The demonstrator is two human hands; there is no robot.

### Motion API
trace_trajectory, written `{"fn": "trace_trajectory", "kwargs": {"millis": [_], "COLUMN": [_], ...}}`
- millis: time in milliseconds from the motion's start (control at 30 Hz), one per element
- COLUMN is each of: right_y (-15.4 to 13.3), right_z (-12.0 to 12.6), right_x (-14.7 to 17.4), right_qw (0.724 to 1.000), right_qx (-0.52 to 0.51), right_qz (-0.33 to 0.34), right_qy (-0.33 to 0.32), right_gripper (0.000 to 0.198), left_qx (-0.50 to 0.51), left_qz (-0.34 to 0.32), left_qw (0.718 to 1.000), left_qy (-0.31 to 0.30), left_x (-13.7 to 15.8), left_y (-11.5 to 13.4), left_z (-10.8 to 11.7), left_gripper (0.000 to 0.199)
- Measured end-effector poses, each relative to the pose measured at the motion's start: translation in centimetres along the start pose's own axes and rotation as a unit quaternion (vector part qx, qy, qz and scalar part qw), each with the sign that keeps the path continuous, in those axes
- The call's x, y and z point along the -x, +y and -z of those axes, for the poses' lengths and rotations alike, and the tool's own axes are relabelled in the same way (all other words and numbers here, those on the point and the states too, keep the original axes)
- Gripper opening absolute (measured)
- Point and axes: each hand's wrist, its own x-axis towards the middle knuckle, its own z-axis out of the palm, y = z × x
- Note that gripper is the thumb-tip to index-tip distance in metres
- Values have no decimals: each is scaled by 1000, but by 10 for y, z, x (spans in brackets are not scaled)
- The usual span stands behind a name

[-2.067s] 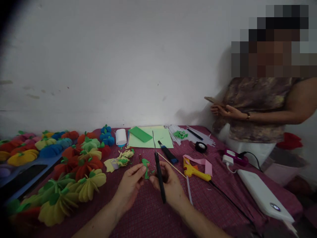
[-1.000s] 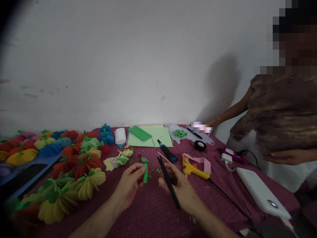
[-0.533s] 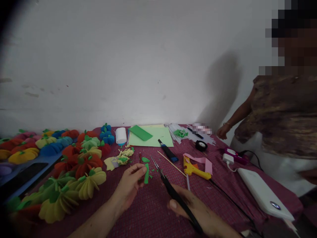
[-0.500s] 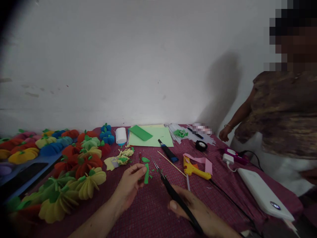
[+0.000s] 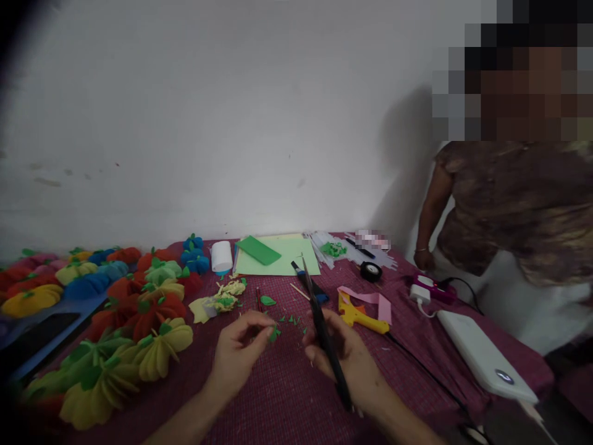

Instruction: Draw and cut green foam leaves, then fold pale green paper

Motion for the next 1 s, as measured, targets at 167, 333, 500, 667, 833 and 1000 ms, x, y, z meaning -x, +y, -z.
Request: {"fn": "trace_trajectory", "kwargs": {"millis": [167,333,500,667,833,1000], "right_y": [-12,-14,-11,-14,-14,-10], "right_z": [-16,-20,-19,-13,5,20], "right_x": [-5,-3,-3,-4,7,23], "right_qw": [997,995,996,998,995,973], "right_qx": [-58,-79,-68,-30,45,103], "right_qz": [48,55,59,48,-16,-104], "right_qy": [4,-17,-7,-15,-90,-176], "right_gripper": [43,42,45,42,40,59], "left_qx": [-104,-147,-123,-19,133,202], "left_qz": [-240,-320,-302,-71,138,208], "left_qw": [963,934,943,997,980,955], "left_qy": [-61,-58,-64,-5,61,66], "left_x": [8,13,14,8,2,0], "left_y": [3,-2,1,1,-4,1], "left_z": [5,9,7,-2,-6,-5], "left_gripper": [27,39,36,13,13,28]}}
